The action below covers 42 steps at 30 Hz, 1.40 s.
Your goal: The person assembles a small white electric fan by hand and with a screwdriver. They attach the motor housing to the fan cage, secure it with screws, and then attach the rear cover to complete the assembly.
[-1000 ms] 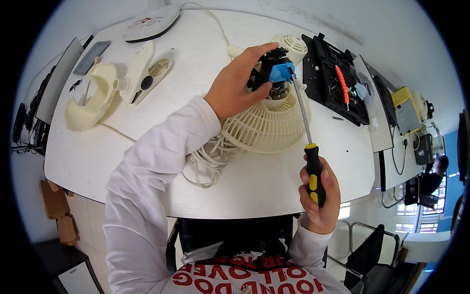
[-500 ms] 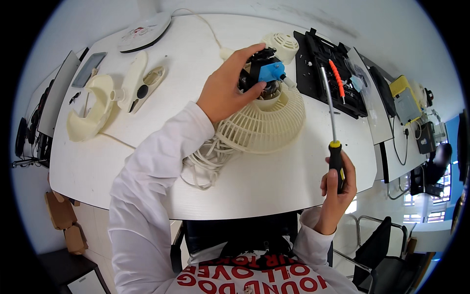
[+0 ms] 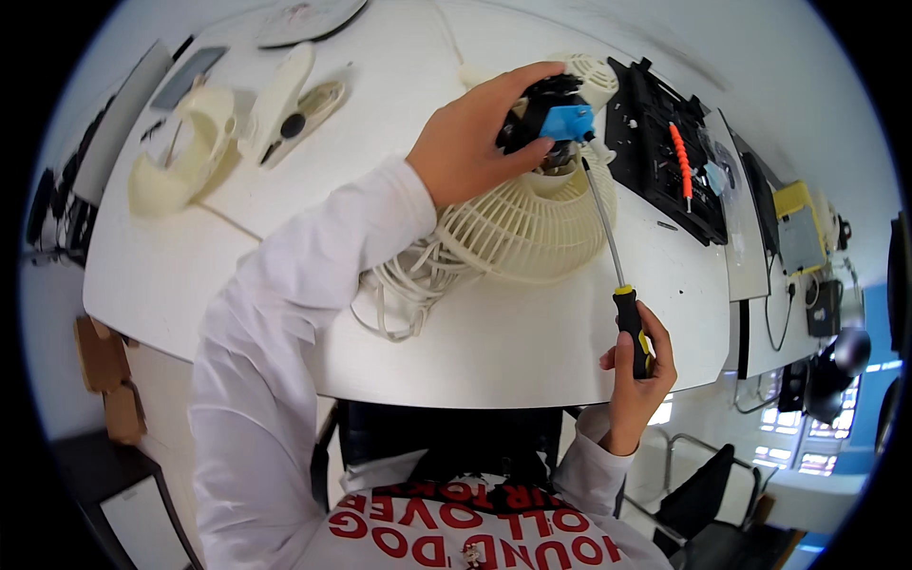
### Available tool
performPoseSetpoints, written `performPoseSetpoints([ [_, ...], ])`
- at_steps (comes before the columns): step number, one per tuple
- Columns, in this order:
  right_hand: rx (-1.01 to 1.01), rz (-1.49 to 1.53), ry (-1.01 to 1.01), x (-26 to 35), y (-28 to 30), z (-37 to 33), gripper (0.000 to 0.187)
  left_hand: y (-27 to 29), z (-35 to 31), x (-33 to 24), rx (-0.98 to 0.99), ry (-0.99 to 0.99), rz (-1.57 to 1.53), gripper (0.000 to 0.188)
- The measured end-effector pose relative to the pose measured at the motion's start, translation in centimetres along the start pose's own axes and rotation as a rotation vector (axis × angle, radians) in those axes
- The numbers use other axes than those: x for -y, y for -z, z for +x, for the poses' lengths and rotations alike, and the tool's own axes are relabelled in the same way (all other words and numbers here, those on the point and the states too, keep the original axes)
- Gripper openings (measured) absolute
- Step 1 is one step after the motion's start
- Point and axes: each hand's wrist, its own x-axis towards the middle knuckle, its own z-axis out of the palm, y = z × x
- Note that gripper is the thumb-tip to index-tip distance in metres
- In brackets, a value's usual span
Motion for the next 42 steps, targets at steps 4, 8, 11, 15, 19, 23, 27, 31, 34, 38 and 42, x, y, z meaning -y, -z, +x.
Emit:
performPoseSetpoints([
  [4,0.026,0.061,-0.036,-0.5,-0.7,-0.3,0.034,-0.5,-0.2,1.0,-0.056,-0.056,0.022,0.063],
  [8,0.009,0.138,-0.031,-1.7,-1.7,-0.3,0.037,-0.6,-0.5,0.4,-0.048,-0.036,0.028,0.062],
  [11,-0.017,0.145,0.0,-2.0,-2.0,-0.2,0.038,-0.6,-0.6,0.8,-0.062,-0.04,0.032,0.063],
  [15,-0.02,0.158,0.0,-2.1,-1.9,-0.2,0.036,-1.1,-0.5,1.3,-0.116,-0.076,0.055,0.058],
  [19,-0.036,0.148,-0.002,-2.2,-1.9,-0.1,0.035,-1.2,-0.4,1.7,-0.152,-0.115,0.092,0.056],
  [23,-0.054,0.147,0.003,-2.2,-1.9,-0.2,0.036,-1.2,-0.5,1.4,-0.126,-0.071,0.05,0.057],
  [27,-0.044,0.084,0.031,-2.4,-2.0,-0.2,0.035,-1.2,-0.5,1.3,-0.115,-0.035,0.012,0.06],
  [31,-0.043,0.108,0.021,-2.4,-2.0,-0.2,0.035,-1.2,-0.5,1.4,-0.131,-0.055,0.034,0.059],
  [34,-0.048,0.15,0.002,-2.2,-2.0,-0.1,0.036,-1.2,-0.5,1.4,-0.119,-0.041,0.014,0.059],
  [38,-0.045,0.15,0.006,-2.2,-2.0,-0.1,0.036,-1.2,-0.5,1.3,-0.105,-0.034,-0.01,0.059],
  [42,-0.073,0.119,0.014,-2.1,-2.3,-0.2,0.037,-1.3,-0.6,1.5,-0.156,-0.1,0.077,0.056],
])
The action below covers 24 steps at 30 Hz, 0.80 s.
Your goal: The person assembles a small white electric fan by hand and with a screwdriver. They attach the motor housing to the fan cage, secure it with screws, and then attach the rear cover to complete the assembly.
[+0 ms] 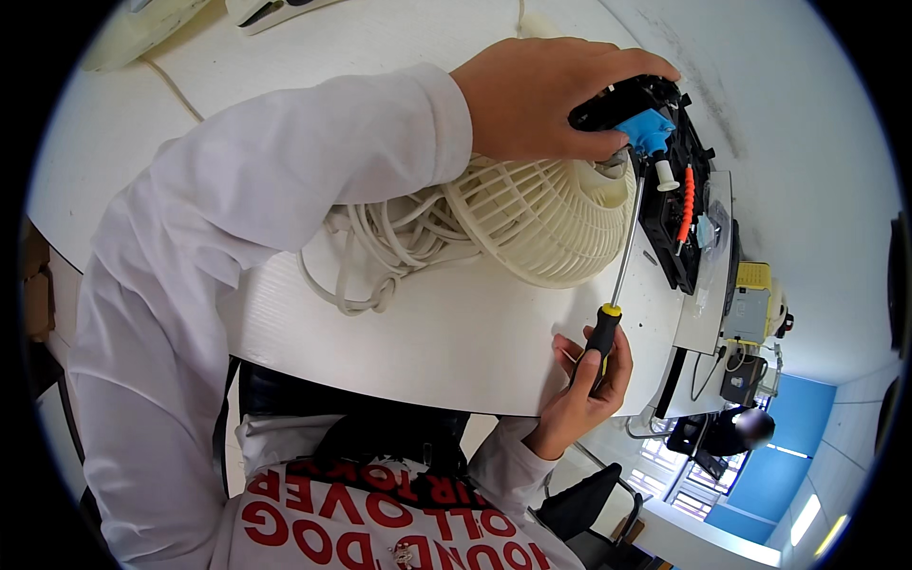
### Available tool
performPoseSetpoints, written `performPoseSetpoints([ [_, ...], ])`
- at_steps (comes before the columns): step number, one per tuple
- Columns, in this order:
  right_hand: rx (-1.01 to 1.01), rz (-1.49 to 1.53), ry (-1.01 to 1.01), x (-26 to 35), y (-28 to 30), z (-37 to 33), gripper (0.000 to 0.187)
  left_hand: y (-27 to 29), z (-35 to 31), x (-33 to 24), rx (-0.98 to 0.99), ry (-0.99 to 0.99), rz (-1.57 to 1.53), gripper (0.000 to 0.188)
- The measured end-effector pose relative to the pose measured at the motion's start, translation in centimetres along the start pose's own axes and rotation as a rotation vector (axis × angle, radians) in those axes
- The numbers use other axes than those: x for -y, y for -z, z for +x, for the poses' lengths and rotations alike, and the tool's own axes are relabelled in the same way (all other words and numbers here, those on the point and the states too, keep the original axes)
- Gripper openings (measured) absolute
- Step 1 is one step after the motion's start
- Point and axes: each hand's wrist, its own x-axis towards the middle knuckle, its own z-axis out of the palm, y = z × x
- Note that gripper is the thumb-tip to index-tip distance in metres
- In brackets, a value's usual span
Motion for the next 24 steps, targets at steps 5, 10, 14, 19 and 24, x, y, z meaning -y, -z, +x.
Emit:
performPoseSetpoints([
  [5,-0.025,-0.14,0.037,0.1,0.2,0.0,0.038,-0.2,0.0,0.3,-0.002,-0.007,-0.01,0.056],
  [10,-0.059,-0.339,0.127,0.0,0.7,-0.2,0.037,0.0,0.0,-0.2,0.031,0.051,-0.075,0.057],
  [14,-0.055,-0.569,0.39,0.7,1.0,0.4,0.035,0.2,-0.2,-0.2,0.026,0.058,-0.071,0.058],
  [19,-0.058,-0.679,0.499,1.0,1.3,0.4,0.035,0.1,0.0,-0.1,0.032,0.046,-0.056,0.058],
  [24,-0.082,-0.675,0.499,1.0,1.0,0.3,0.035,0.2,-0.1,-0.3,0.026,0.049,-0.043,0.057],
])
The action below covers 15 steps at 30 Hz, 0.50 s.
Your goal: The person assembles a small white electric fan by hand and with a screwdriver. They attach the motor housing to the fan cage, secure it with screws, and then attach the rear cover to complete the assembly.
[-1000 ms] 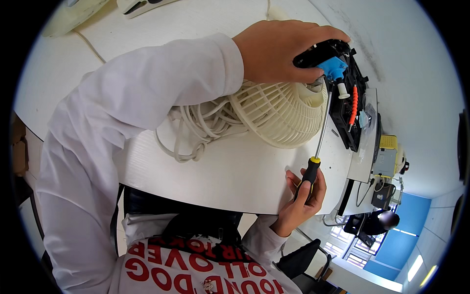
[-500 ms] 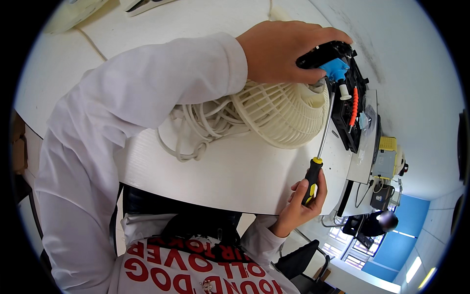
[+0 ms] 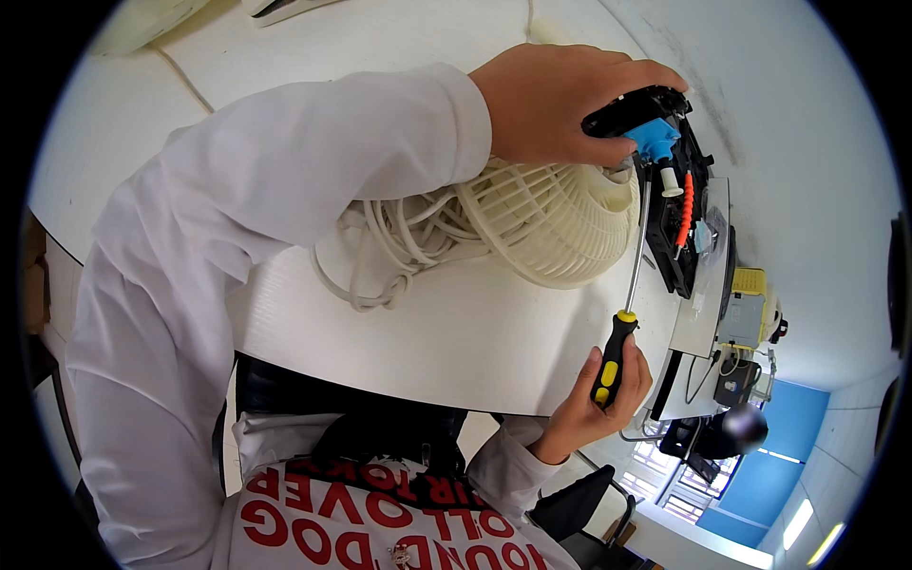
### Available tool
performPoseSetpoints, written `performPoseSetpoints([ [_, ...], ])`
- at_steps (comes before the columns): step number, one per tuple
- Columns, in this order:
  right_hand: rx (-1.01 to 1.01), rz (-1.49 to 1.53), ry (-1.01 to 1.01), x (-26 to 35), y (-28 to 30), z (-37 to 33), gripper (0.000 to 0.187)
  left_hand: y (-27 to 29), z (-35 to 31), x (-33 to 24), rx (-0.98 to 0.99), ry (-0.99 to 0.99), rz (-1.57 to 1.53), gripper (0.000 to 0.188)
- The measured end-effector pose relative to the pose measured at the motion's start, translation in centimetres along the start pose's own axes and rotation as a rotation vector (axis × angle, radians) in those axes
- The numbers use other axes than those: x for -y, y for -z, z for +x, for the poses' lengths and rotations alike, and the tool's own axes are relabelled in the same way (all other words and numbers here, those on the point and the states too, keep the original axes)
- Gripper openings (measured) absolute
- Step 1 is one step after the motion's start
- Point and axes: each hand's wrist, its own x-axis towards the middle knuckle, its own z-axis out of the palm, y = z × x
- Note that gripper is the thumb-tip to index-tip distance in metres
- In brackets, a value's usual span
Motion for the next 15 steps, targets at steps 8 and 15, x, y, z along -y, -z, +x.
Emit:
performPoseSetpoints([
  [8,0.123,0.117,-0.295,1.0,1.8,1.2,0.033,-0.1,0.0,0.4,-0.021,-0.037,-0.004,0.054],
  [15,0.025,0.126,-0.271,0.7,2.7,2.1,0.031,-0.4,0.1,0.7,-0.027,-0.05,-0.016,0.055],
])
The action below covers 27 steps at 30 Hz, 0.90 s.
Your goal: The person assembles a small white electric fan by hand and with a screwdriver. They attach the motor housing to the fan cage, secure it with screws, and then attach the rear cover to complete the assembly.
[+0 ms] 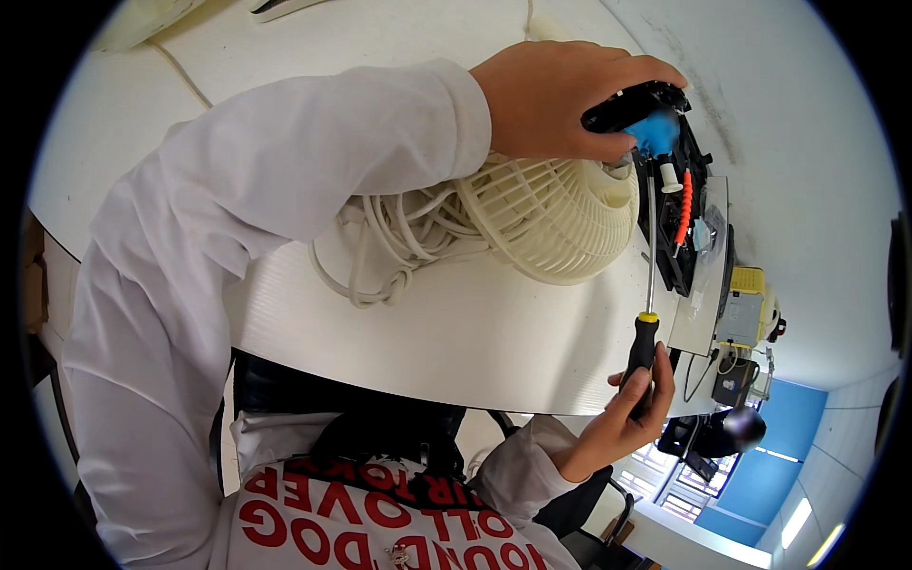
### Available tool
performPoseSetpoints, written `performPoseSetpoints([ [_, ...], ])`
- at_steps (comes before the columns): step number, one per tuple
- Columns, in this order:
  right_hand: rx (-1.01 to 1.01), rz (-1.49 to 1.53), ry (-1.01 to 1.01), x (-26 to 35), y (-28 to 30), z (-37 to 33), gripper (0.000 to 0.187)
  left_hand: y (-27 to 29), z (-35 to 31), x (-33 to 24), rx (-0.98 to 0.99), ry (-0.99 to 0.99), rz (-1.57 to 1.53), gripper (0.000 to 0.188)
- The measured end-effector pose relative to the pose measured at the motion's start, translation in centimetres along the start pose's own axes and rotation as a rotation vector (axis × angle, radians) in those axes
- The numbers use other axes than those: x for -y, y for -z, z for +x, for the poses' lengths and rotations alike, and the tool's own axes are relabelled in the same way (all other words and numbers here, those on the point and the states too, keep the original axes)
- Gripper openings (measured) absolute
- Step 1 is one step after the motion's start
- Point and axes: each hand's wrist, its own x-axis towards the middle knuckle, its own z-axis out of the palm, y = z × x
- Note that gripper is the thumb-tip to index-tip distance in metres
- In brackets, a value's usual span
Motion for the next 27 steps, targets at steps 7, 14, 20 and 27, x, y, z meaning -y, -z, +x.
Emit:
performPoseSetpoints([
  [7,0.139,-0.033,0.177,-0.3,1.9,0.3,0.046,0.0,0.0,0.0,-0.014,-0.01,0.005,0.056],
  [14,0.047,0.091,-0.026,-0.1,3.0,0.9,0.039,0.5,0.1,-0.5,0.039,0.038,0.003,0.057],
  [20,-0.005,-0.071,0.311,0.0,2.5,1.2,0.047,0.2,-0.1,-0.2,0.021,0.033,0.019,0.058],
  [27,-0.019,0.075,-0.012,-0.2,2.6,1.1,0.034,0.3,-0.1,-0.2,0.013,-0.007,0.002,0.059],
])
